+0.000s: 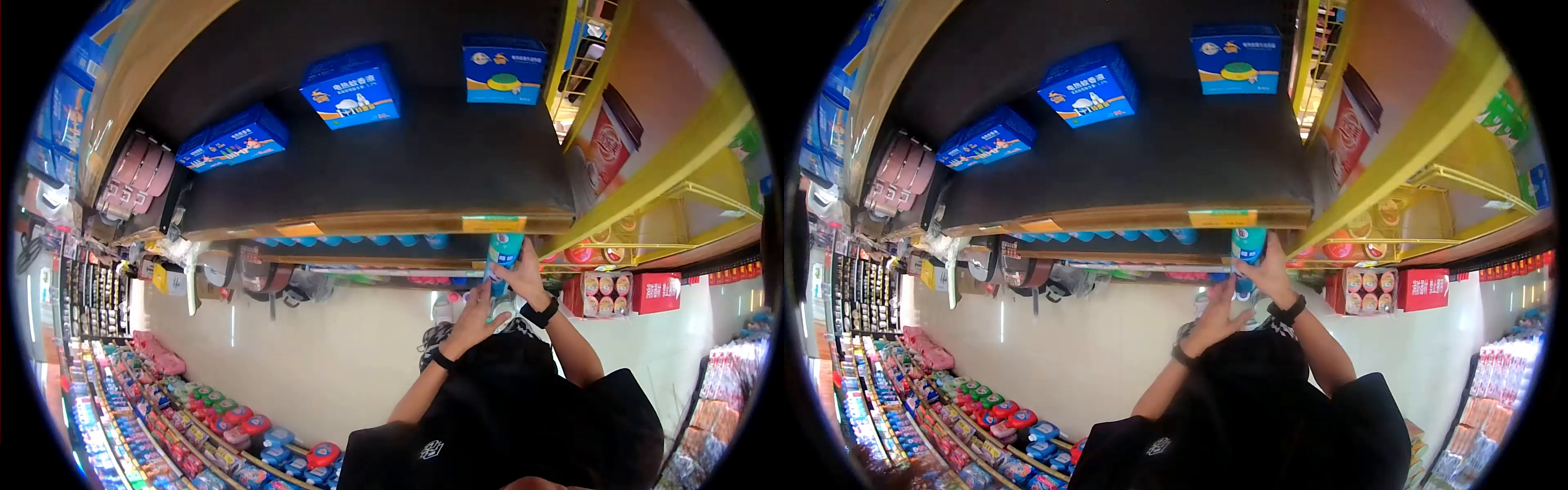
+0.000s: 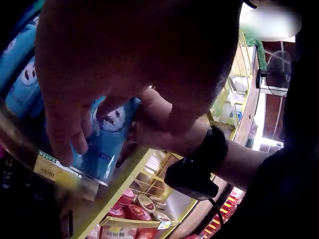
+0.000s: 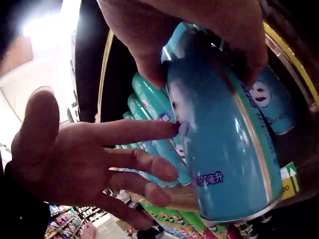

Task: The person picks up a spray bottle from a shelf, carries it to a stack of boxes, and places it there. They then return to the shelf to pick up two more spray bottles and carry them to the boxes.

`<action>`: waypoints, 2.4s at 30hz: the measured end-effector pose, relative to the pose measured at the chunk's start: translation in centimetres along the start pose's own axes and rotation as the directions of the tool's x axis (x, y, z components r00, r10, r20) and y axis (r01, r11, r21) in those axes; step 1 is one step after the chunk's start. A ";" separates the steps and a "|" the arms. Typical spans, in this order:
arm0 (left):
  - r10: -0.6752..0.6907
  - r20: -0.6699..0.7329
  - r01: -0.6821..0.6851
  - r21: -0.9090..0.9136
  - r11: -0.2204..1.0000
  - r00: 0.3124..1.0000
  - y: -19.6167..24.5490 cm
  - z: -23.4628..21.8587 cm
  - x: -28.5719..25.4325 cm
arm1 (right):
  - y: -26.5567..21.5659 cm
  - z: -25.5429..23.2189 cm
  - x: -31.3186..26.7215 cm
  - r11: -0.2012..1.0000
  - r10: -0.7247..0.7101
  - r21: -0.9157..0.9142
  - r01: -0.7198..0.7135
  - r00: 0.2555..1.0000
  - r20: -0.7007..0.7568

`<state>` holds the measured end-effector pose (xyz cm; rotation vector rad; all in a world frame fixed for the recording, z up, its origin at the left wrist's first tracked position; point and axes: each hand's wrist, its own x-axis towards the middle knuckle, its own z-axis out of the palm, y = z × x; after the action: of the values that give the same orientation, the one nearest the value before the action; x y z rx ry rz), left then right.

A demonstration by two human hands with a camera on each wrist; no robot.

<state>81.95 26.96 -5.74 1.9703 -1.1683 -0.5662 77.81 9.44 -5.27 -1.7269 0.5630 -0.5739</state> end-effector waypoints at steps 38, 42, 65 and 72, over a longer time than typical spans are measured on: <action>0.328 0.388 -0.210 -0.316 0.925 0.862 -8.0 -4.5 6.3 | 1.2 7.9 -0.7 0.926 -0.115 -0.377 -0.021 0.935 -0.335; 0.316 0.565 -0.107 -0.371 0.923 0.763 -7.5 -3.2 5.6 | 0.5 6.9 -5.4 0.939 -0.040 -0.327 -0.107 0.910 -0.414; 0.343 0.929 -0.280 -0.295 0.914 0.140 8.3 12.2 1.0 | 3.0 -8.7 -31.7 0.931 0.126 -0.255 -0.261 0.886 -0.445; 0.417 0.907 -0.337 -0.408 0.848 -0.049 15.0 22.6 -2.3 | 3.7 -15.9 -40.4 0.869 0.148 -0.318 -0.379 0.813 -0.563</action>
<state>57.16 15.87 -7.68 0.7553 -2.3766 -1.7773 36.52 22.79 -8.94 -1.8339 1.3923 -0.7628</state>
